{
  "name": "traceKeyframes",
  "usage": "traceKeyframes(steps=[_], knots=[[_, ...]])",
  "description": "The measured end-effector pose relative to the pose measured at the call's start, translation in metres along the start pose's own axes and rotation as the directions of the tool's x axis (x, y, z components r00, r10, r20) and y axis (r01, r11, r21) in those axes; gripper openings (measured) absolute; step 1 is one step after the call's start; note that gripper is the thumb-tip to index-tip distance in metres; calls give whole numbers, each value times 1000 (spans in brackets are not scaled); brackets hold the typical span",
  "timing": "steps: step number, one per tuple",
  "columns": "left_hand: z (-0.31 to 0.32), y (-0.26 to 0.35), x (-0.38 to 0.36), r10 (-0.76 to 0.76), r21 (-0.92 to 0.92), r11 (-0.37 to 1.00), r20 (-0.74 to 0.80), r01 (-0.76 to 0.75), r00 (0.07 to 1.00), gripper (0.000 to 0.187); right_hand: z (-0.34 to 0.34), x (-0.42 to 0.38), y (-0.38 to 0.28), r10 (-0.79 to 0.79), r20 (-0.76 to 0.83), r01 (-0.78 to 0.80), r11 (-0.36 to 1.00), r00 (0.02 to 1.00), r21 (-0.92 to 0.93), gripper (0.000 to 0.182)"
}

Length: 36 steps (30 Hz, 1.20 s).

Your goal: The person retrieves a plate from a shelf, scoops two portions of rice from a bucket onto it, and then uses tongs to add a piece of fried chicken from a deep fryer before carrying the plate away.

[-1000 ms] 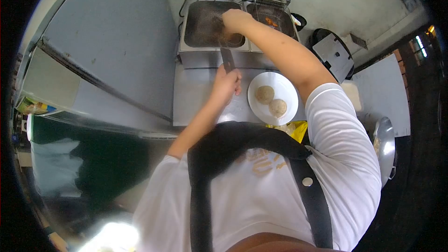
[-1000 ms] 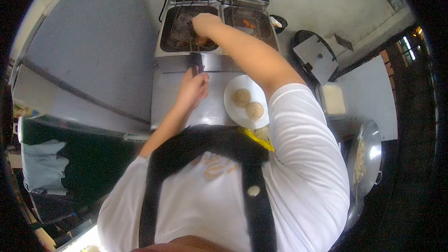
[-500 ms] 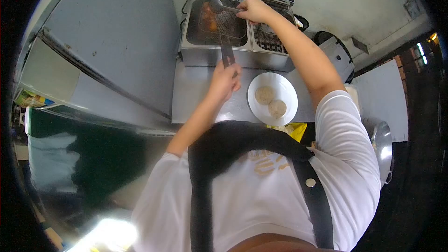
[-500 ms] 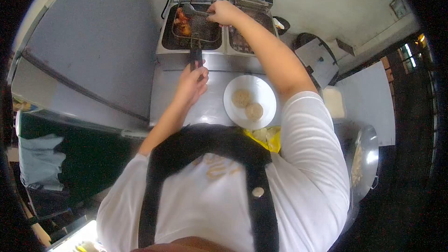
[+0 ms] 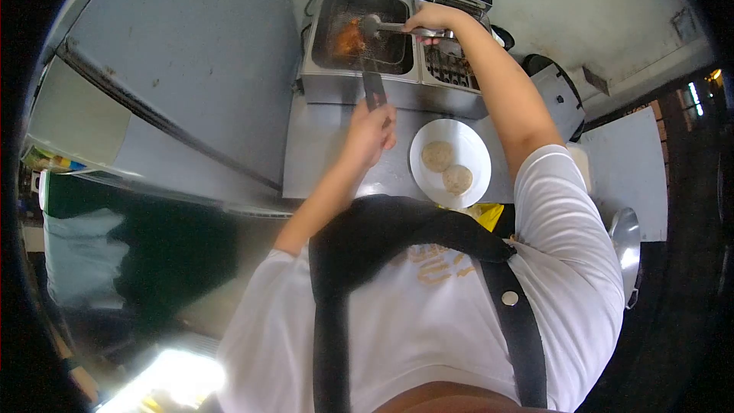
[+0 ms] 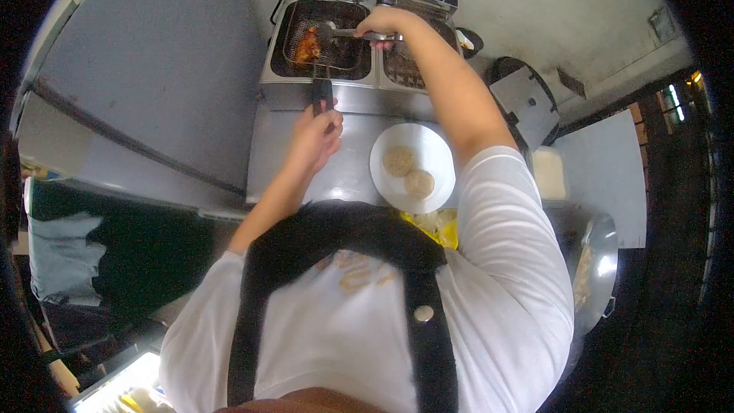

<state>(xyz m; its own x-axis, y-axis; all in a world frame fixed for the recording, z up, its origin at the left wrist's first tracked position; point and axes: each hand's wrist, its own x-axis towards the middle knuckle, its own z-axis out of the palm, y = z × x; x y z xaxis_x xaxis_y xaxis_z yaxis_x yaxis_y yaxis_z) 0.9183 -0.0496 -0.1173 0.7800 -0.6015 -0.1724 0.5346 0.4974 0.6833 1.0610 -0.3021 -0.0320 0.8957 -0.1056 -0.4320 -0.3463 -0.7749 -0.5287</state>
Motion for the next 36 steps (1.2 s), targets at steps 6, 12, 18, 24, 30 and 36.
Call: traceKeyframes(steps=[6, 12, 18, 24, 30, 36], knots=[[0, -5, 1, -6, 129, 992, 12, 5, 1000, 35, -2, 8, -2, 34, 151, -59, 985, 988, 159, 38], [-3, -9, 1, 9, 119, 993, 9, -10, 1000, 37, -10, -10, -23, 23, 73, -28, 997, 997, 66, 38], [-6, -16, 6, 13, 152, 988, 22, -17, 1000, 31, -2, -2, -43, 27, 144, -30, 999, 989, 19, 38], [5, -19, 0, 26, 257, 966, -34, -16, 999, 19, 39, 15, -54, 45, -8, -45, 994, 999, -101, 36], [3, -19, -4, 56, 236, 970, -16, -50, 998, 14, 15, 17, -20, -108, 33, 108, 994, 994, 4, 27], [1, -14, -6, 26, 198, 980, 39, -33, 999, 16, -5, -8, 4, -179, -92, 192, 969, 980, 159, 25]])
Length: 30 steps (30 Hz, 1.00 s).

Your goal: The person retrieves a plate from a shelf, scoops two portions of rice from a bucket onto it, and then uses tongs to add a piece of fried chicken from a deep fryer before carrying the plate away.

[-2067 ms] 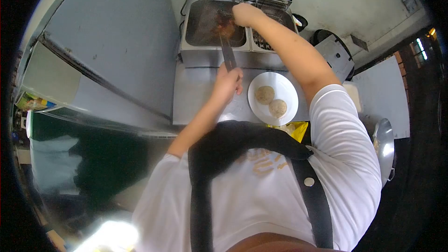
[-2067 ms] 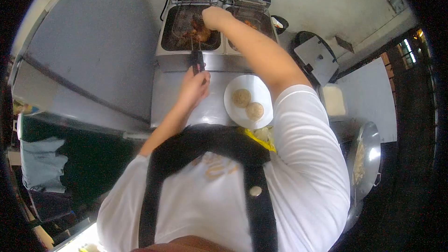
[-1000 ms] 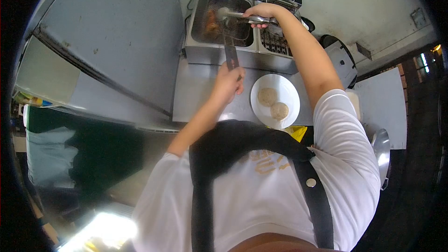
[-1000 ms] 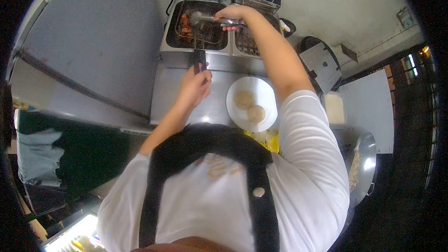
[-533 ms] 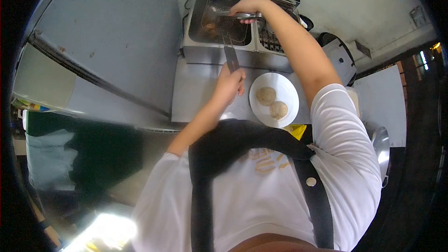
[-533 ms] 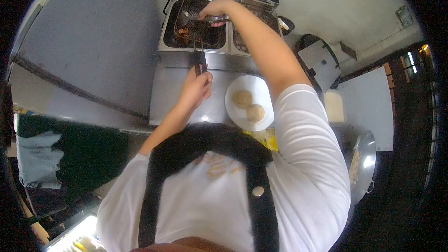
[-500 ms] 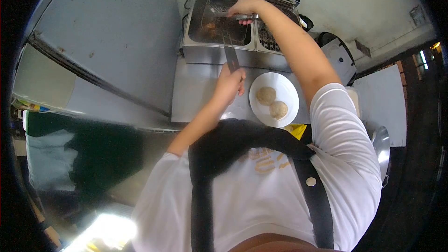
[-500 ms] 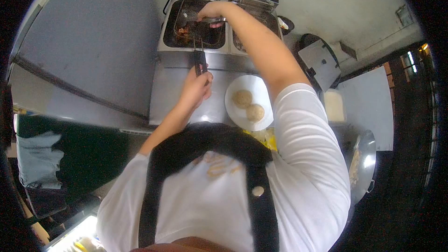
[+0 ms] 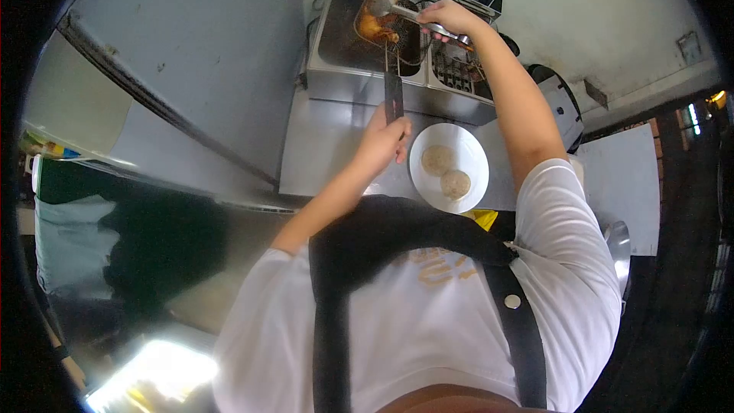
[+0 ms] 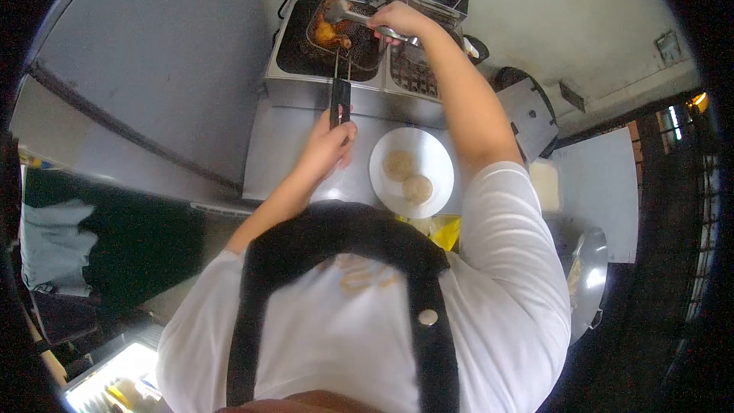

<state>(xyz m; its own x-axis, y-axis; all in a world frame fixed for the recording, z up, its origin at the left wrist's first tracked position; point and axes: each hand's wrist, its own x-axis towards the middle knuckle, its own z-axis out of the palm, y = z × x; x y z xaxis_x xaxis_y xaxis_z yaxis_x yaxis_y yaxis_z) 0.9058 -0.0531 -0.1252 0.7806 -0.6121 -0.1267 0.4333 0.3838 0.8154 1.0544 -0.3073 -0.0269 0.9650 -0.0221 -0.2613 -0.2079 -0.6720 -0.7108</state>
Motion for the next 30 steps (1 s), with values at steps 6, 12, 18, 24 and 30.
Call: traceKeyframes(steps=[6, 12, 18, 24, 30], knots=[[-12, 13, 4, -47, -90, 995, 8, 48, 999, 25, -4, -20, 11, -101, -143, 102, 995, 985, -1, 26], [-13, 20, 2, -55, -212, 976, -32, 47, 998, 29, 7, -45, 8, -243, -392, 170, 962, 887, -212, 46], [-17, 28, 0, -41, -248, 968, -12, 36, 999, 25, 18, -49, 8, -371, -498, 173, 901, 784, -398, 47], [-22, 48, 23, -44, -294, 955, 12, 46, 999, 19, 1, -43, 20, -432, -584, 238, 893, 687, -381, 49], [-35, 42, 65, 14, -345, 938, 111, 25, 994, 19, -6, -41, 31, -303, -582, 189, 950, 755, -249, 51]])
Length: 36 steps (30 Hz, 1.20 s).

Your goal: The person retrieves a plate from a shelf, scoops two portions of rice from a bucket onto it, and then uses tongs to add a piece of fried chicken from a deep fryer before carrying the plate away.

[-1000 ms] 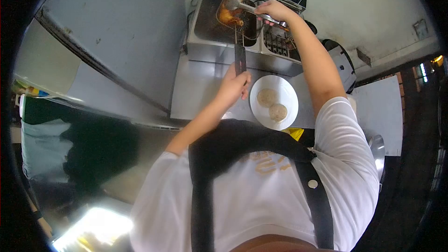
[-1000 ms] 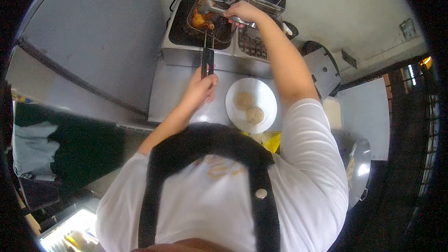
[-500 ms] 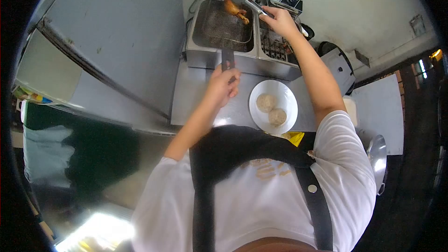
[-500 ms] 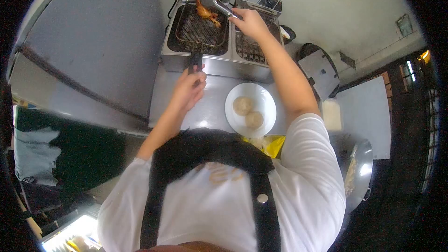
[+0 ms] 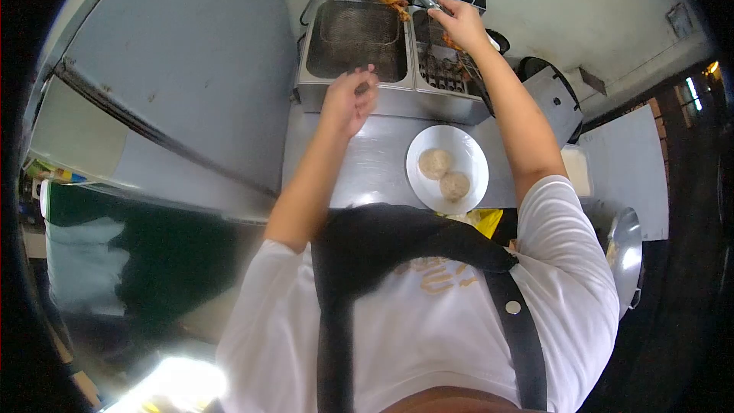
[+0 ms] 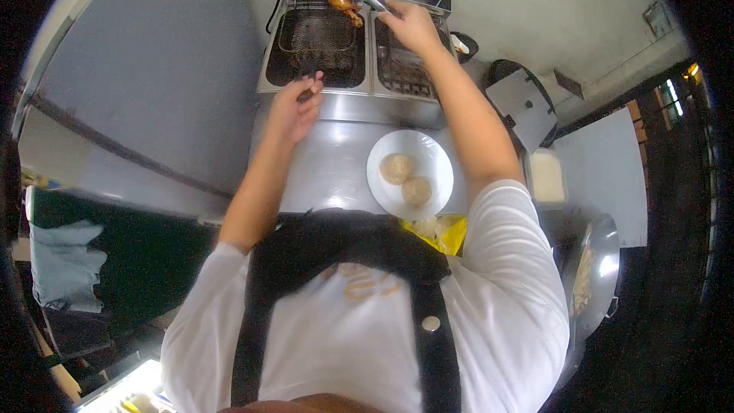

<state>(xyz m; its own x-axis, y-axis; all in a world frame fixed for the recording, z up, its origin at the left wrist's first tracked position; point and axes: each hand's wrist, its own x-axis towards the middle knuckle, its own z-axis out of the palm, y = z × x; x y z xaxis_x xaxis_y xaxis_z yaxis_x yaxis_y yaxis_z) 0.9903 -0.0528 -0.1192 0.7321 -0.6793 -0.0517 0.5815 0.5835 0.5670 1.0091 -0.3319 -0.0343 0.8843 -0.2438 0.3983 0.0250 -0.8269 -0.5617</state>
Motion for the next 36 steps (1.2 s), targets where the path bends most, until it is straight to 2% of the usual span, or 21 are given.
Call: traceKeyframes(steps=[1, 3, 5, 6, 8, 9, 10, 11, 13, 17, 19, 20, 22, 24, 26, 29, 30, 32, 34, 35, 36], knots=[[-5, 0, 6, -25, -19, 1000, 8, 25, 1000, 19, 2, 0, 5, -104, -55, 101, 994, 993, -50, 51], [-10, -7, 9, -54, -35, 998, 20, 55, 998, 18, 6, -1, 6, -74, -52, 71, 995, 996, -67, 51], [-4, -15, 4, -28, 111, 993, -176, 48, 984, 22, 9, -3, -5, -14, -21, 12, 995, 1000, -99, 50], [-4, -15, 8, -22, 116, 992, -148, 39, 989, 22, 13, 0, -5, -6, -13, 5, 996, 1000, -95, 49], [-13, -16, 2, -110, 10, 994, -134, 113, 985, 25, 28, -1, -1, -130, -85, 124, 990, 988, -68, 45], [-12, -16, -2, -93, 63, 993, -128, 102, 987, 38, 27, -3, -13, -86, -12, 84, 989, 996, -122, 42], [-11, -14, -8, -94, 65, 993, -121, 102, 988, 38, 27, -5, -24, -36, 62, 47, 983, 997, -175, 40], [-8, -10, -16, -101, 93, 989, -124, 113, 987, 45, 32, 0, -21, -115, 79, 128, 975, 990, -183, 37], [-17, -8, -26, -141, 157, 975, -124, 160, 982, 64, 44, 4, -12, -136, 83, 150, 968, 987, -203, 36], [-26, -5, -49, -98, 215, 968, -134, 125, 986, 63, 58, 8, -6, -139, 67, 150, 969, 988, -198, 35], [-24, 5, -54, 107, 536, 843, -246, 44, 963, 54, 61, 11, -2, -130, 85, 145, 968, 988, -206, 36], [-26, 12, -51, 108, 540, 841, -250, 46, 962, 54, 62, 12, 1, -129, 85, 144, 969, 988, -200, 36], [-23, 33, -34, 420, 793, 606, -248, -66, 873, 43, 61, 13, 3, -161, 47, 167, 963, 986, -210, 38], [-2, 63, -15, 668, 960, 45, 176, -276, 723, 36, 57, 15, 2, -105, 82, 119, 977, 991, -179, 40], [44, 96, -5, 574, 973, 175, 23, -150, 819, 34, 59, 13, 7, -41, 116, 59, 987, 992, -150, 42], [73, 148, 53, 550, 987, -33, 149, -157, 821, 33, 68, 16, 22, -154, 37, 159, 969, 987, -191, 41], [75, 163, 80, 553, 980, -83, 198, -183, 810, 33, 68, 14, 23, -80, 35, 83, 991, 996, -103, 39], [83, 177, 126, 525, 981, 30, 147, -190, 838, 28, 61, 13, 23, -3, 29, 4, 1000, 1000, -18, 37], [52, 186, 190, 465, 989, 22, 119, -145, 878, 25, 55, 9, 22, 253, 259, -338, 863, 932, 375, 32], [32, 188, 219, 408, 995, 11, 82, -95, 909, 23, 53, 5, 20, 281, 261, -379, 770, 924, 513, 26], [12, 187, 244, 394, 994, 3, 95, -105, 914, 23, 50, 1, 19, 292, 247, -381, 766, 924, 518, 26]])
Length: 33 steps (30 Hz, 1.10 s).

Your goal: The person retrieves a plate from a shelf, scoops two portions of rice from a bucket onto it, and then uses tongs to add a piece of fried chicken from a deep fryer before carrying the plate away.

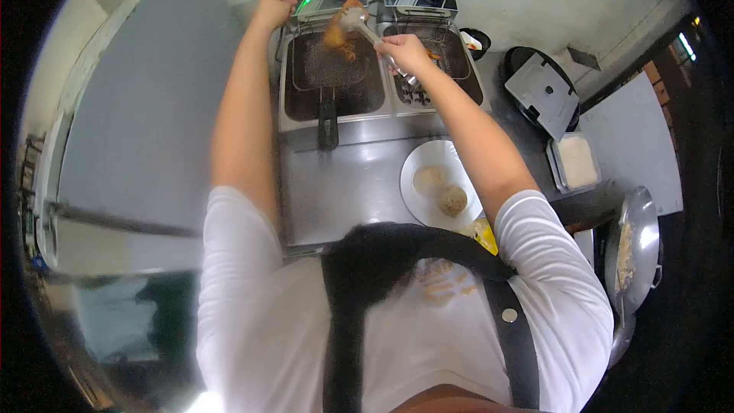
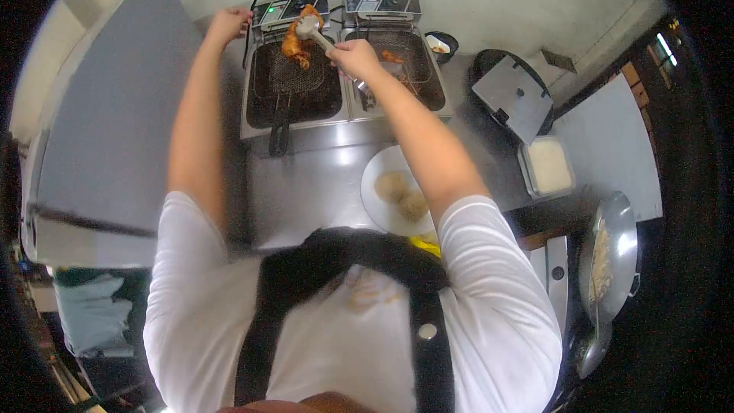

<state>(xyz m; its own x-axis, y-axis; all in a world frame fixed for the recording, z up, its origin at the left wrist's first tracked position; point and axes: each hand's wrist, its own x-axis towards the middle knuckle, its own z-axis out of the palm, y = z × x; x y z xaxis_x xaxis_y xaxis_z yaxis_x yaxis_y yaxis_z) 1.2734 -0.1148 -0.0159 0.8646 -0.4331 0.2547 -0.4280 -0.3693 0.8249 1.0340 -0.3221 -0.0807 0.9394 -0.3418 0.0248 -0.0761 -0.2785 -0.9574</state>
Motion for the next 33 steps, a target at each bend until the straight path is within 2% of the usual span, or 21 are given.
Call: traceKeyframes(steps=[2, 4, 7, 8, 10, 11, 12, 14, 16, 18, 19, 20, 22, 23, 24, 26, 29, 30, 31, 32, 33], knots=[[19, -30, 31, -28, 157, 988, 160, 2, 987, 19, -4, -9, -4, 38, -6, -37, 989, 999, 144, 24], [33, -26, 31, -46, 222, 975, 199, 1, 979, 22, -10, -21, -11, 59, -30, -56, 992, 998, 111, 24], [49, -29, 39, 170, 326, 895, 378, -303, 910, 32, -15, -45, -20, -11, -126, 10, 1000, 992, -12, 31], [57, -32, 47, 179, 321, 893, 392, -317, 902, 32, -20, -50, -18, -6, -144, 5, 1000, 990, -8, 31], [70, -36, 65, 329, 366, 808, 372, -462, 868, 38, -28, -60, -18, 1, -128, 10, 996, 992, 86, 36], [74, -36, 76, 370, 380, 748, 441, -544, 818, 48, -31, -67, -21, 13, -148, 7, 992, 989, 128, 40], [78, -37, 83, 379, 371, 743, 454, -557, 807, 48, -33, -73, -21, 17, -166, 5, 991, 986, 131, 40], [90, -40, 97, 543, 411, 538, 499, -736, 675, 56, -36, -81, -21, 16, -190, 13, 988, 982, 153, 41], [94, -36, 104, 508, 438, 494, 555, -751, 658, 58, -36, -91, -26, 58, -209, -22, 985, 976, 170, 43], [99, -34, 116, 474, 464, 438, 608, -770, 637, 47, -35, -96, -25, 70, -219, -18, 972, 973, 234, 44], [100, -38, 120, 449, 436, 516, 595, -737, 666, 45, -35, -99, -24, 80, -232, -22, 970, 970, 240, 44], [103, -38, 125, 452, 424, 511, 607, -747, 654, 45, -34, -101, -23, 83, -241, -26, 973, 967, 230, 44], [106, -37, 137, 280, 407, 698, 601, -588, 748, 46, -33, -103, -21, 90, -260, -31, 974, 961, 224, 45], [104, -40, 140, 487, 446, 405, 634, -798, 601, 48, -33, -103, -20, 91, -273, -34, 978, 958, 205, 43], [100, -35, 145, 489, 436, 403, 641, -805, 592, 48, -33, -105, -19, 95, -283, -43, 982, 954, 184, 42], [100, -18, 150, 256, 453, 697, 566, -556, 783, 52, -38, -114, -20, 129, -320, -77, 983, 939, 169, 44], [90, -36, 153, 222, 509, 627, 609, -590, 762, 54, -33, -118, -21, 128, -349, -76, 985, 928, 157, 45], [92, -20, 167, 258, 520, 591, 602, -617, 755, 55, -44, -113, -27, 97, -348, -57, 991, 932, 125, 44], [96, -20, 167, 369, 461, 595, 572, -659, 733, 55, -54, -108, -30, 72, -357, -35, 994, 931, 107, 44], [101, -25, 163, 361, 462, 593, 580, -660, 730, 55, -50, -111, -27, 115, -363, -44, 980, 925, 196, 44], [104, -32, 160, 345, 456, 549, 640, -700, 687, 55, -44, -115, -24, 162, -361, -56, 956, 918, 288, 43]])
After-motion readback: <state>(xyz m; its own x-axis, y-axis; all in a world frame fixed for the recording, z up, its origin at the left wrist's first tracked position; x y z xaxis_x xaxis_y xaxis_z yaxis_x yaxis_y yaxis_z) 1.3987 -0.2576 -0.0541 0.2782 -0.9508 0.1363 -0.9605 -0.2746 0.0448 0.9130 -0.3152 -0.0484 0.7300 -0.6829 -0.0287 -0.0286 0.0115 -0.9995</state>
